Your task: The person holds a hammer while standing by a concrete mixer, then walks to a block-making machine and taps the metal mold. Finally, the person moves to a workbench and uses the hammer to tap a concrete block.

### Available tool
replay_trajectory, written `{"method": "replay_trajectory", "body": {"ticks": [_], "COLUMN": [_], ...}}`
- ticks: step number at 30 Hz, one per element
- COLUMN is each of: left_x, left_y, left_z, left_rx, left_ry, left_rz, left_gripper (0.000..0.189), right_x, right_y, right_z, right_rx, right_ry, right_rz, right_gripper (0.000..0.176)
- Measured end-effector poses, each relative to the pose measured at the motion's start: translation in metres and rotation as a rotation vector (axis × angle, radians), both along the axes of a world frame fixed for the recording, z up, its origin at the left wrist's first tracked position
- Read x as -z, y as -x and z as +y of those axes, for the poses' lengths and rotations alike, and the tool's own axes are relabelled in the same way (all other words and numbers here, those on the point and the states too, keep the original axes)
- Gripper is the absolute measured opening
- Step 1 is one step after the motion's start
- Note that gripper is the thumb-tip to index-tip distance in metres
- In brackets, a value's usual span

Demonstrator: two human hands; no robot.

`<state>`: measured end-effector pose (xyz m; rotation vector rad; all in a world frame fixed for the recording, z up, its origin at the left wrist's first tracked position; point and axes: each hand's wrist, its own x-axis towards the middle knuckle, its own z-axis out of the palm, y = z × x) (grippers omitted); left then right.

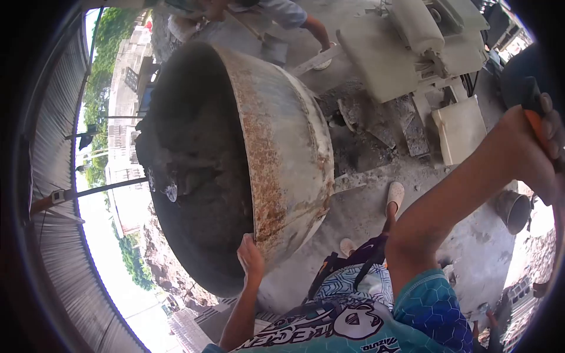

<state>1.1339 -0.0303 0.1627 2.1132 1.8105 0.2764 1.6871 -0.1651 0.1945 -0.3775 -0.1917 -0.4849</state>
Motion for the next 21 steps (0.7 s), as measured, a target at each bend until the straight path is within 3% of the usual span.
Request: {"method": "replay_trajectory", "body": {"ticks": [1, 2, 3, 5, 6, 8, 10, 12, 14, 15, 17, 18, 20, 21], "left_x": [-0.001, -0.002, 0.001, 0.005, 0.012, 0.021, 0.011, 0.017, 0.042, 0.037, 0.009, 0.008, 0.005, 0.006], "left_y": [0.0, 0.001, 0.002, 0.018, 0.029, 0.043, 0.037, 0.035, 0.051, 0.04, 0.017, 0.015, 0.017, 0.019], "left_z": [0.0, -0.001, -0.002, -0.002, 0.0, -0.004, -0.002, -0.001, 0.001, 0.004, -0.001, 0.0, 0.0, 0.0], "left_rx": [0.011, 0.025, 0.018, 0.115, 0.118, 0.202, 0.154, 0.074, 0.45, 0.439, 0.053, 0.038, 0.052, 0.029], "left_ry": [-0.006, -0.013, -0.027, -0.075, -0.079, -0.139, -0.072, 0.019, -0.583, -0.596, -0.098, -0.11, -0.05, -0.061], "left_rz": [0.023, 0.043, 0.04, 0.144, 0.147, 0.235, 0.242, 0.219, 0.27, 0.264, 0.192, 0.187, 0.286, 0.279], "left_gripper": [0.041, 0.038, 0.038, 0.034, 0.034, 0.03, 0.029, 0.029, 0.042, 0.042, 0.037, 0.037, 0.038, 0.038], "right_x": [0.009, 0.024, 0.032, 0.062, 0.082, 0.076, 0.082, 0.027, 0.0, -0.015, -0.03, -0.028, -0.015, -0.019], "right_y": [0.027, 0.08, 0.141, 0.243, 0.27, 0.252, 0.203, 0.171, 0.137, 0.121, 0.084, 0.058, 0.014, 0.021], "right_z": [0.043, 0.106, 0.158, 0.188, 0.19, 0.167, 0.129, 0.096, 0.07, 0.06, 0.049, 0.046, 0.041, 0.065], "right_rx": [0.025, -0.108, -0.416, -1.239, -2.064, -2.072, -2.144, -1.784, -1.431, -1.23, -0.855, -0.721, -0.491, -0.364], "right_ry": [-0.021, -0.036, -0.074, 0.027, 0.168, 0.368, 0.236, 0.626, 0.551, 0.446, 0.295, 0.18, 0.005, -0.06], "right_rz": [0.119, 0.294, 0.45, 0.698, 0.892, 0.934, 0.764, 0.711, 0.574, 0.444, 0.204, 0.014, -0.099, -0.007], "right_gripper": [0.024, 0.024, 0.024, 0.019, 0.018, 0.016, 0.018, 0.02, 0.018, 0.015, 0.016, 0.024, 0.032, 0.031]}}
